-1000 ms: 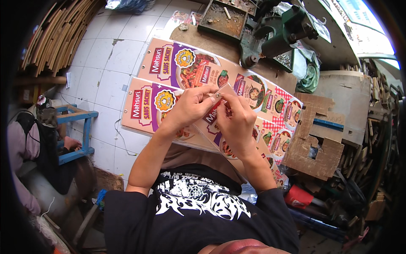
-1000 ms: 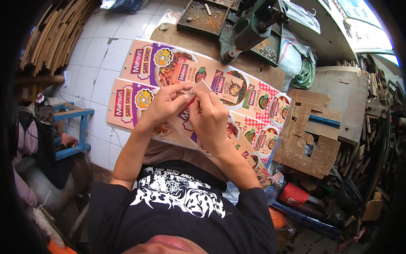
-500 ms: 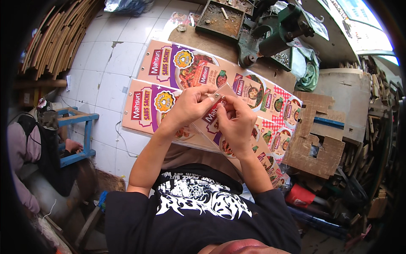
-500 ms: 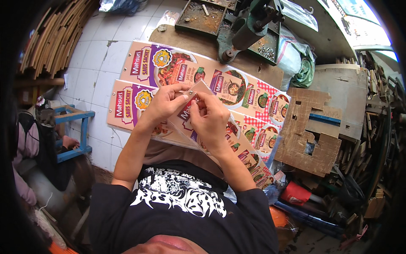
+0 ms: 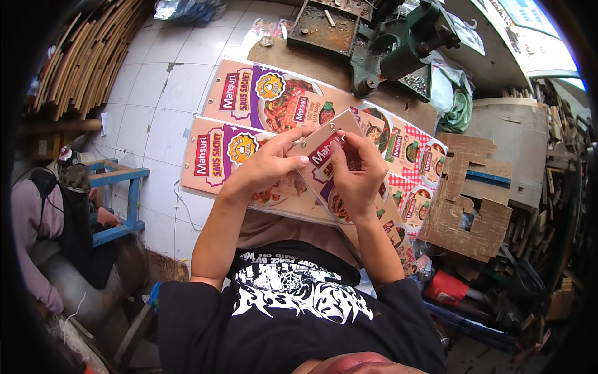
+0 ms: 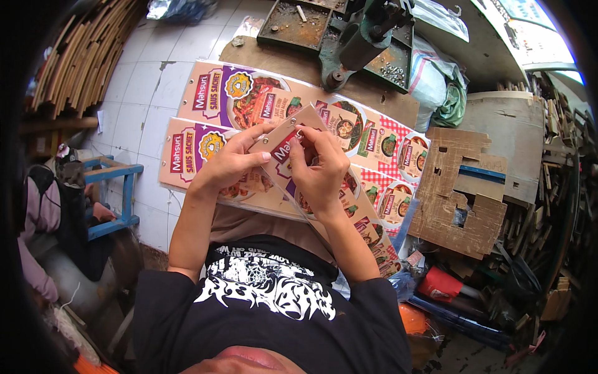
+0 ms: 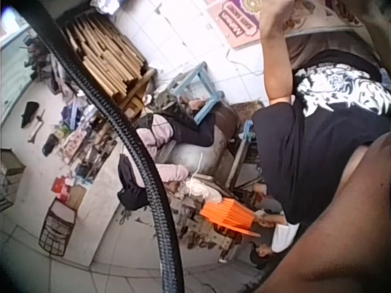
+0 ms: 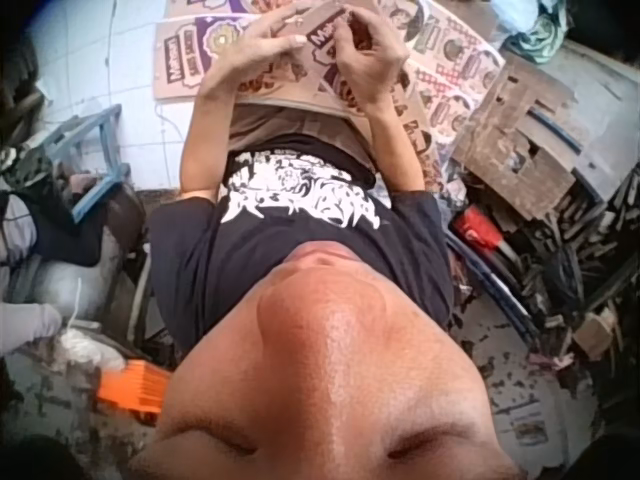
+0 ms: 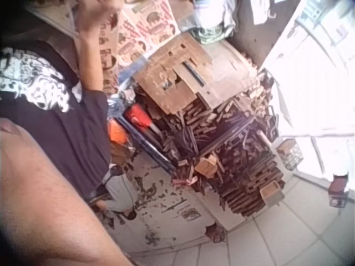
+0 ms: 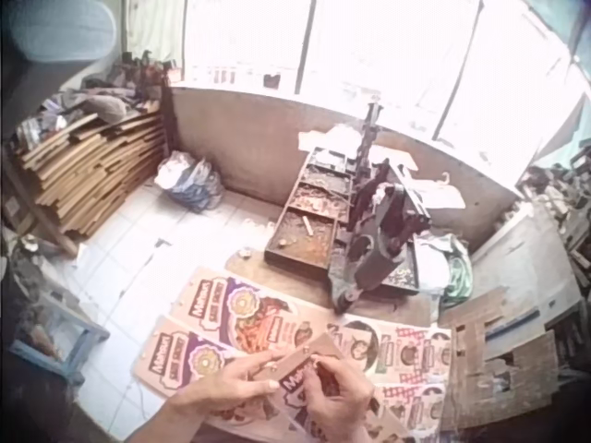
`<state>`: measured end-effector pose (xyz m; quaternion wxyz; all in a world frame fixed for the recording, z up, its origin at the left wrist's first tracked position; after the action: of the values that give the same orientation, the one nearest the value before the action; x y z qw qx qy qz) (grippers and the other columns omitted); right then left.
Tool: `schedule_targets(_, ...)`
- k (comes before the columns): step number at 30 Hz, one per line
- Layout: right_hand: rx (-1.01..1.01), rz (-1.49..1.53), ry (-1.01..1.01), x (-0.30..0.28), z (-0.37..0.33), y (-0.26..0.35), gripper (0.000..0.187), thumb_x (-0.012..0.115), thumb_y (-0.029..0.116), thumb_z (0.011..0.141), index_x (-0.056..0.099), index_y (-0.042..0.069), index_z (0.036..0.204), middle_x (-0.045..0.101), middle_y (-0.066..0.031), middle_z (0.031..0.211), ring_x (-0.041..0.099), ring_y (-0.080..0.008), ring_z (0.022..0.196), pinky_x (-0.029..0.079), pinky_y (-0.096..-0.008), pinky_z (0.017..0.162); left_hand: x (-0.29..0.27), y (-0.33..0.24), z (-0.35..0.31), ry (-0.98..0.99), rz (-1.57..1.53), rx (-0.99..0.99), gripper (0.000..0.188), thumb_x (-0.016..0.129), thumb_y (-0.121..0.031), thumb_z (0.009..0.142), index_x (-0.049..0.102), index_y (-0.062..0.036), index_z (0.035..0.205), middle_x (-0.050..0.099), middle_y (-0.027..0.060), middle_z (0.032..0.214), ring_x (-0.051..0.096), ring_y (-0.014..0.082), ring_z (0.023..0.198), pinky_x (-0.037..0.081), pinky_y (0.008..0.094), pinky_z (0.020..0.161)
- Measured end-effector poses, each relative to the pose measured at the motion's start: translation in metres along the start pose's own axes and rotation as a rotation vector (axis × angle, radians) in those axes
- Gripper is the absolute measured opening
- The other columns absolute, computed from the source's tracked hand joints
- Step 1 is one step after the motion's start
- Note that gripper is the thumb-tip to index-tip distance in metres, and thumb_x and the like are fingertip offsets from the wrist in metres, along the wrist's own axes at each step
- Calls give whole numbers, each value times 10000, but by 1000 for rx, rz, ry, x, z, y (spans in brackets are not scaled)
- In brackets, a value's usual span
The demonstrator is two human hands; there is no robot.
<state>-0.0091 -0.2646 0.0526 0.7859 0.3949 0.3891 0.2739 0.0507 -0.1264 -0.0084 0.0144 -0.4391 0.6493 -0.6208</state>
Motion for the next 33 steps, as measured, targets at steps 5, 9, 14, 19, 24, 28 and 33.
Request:
schedule_targets(5, -88, -96, 189, 19, -3, 10, 219, 714, -15, 769, 669, 9, 982, 615, -82, 767, 618, -171, 605, 491, -290, 529, -12, 14, 2, -19, 14, -35, 545, 591, -33, 914, 393, 8, 1420, 556, 109, 1280, 571, 149, 1126, 480, 301, 961)
schedule_targets(9, -185, -144, 219, 26, -2, 16, 237, 716, 3, 742, 655, 16, 971, 619, -103, 776, 635, -233, 626, 514, -330, 548, -14, 7, 5, -66, 311, 100, 524, 605, -35, 913, 423, 6, 1402, 570, 107, 1260, 574, 129, 1100, 495, 289, 929)
schedule_targets(14, -231, -149, 199, 29, -2, 13, 201, 733, -4, 729, 684, 15, 923, 624, -77, 732, 607, -148, 563, 483, -270, 498, -15, 3, 3, -128, 566, 220, 492, 589, -30, 909, 454, 3, 1381, 593, 102, 1218, 588, 109, 1049, 509, 275, 878)
schedule_targets(19, -242, -162, 192, 29, -3, 11, 177, 732, -7, 724, 676, 23, 890, 611, -72, 705, 590, -150, 541, 468, -276, 484, -11, 8, 5, -90, 384, 110, 400, 564, -24, 904, 496, 15, 1296, 632, 85, 1100, 607, 96, 955, 518, 255, 794)
schedule_targets(24, -250, -153, 190, 28, -4, 11, 181, 730, -15, 719, 674, 26, 886, 590, -66, 688, 565, -149, 519, 449, -280, 471, -13, 6, 4, -126, 384, 101, 372, 564, -29, 879, 529, 20, 1246, 656, 102, 1046, 628, 116, 911, 525, 272, 763)
schedule_targets(28, -268, -187, 218, 27, -5, 14, 214, 695, -45, 727, 657, 17, 928, 590, -89, 720, 590, -200, 550, 470, -311, 482, -12, 8, 5, -129, 431, 94, 413, 547, -12, 895, 507, 8, 1305, 651, 85, 1041, 635, 100, 891, 551, 257, 717)
schedule_targets(33, -290, -184, 185, 24, -6, 10, 243, 716, -53, 712, 675, 31, 936, 574, -68, 691, 560, -158, 517, 445, -288, 470, -12, 13, 7, -144, 390, 99, 452, 549, -18, 893, 494, 0, 1342, 650, 87, 1043, 646, 106, 846, 567, 262, 676)
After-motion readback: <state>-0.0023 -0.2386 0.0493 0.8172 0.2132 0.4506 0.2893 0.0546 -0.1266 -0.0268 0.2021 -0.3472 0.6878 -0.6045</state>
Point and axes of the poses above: each hand's wrist, its own z-axis towards the middle knuckle, its own x-axis out of the palm, y = z × x, the point moved 7 cm from there along z, towards the middle knuckle
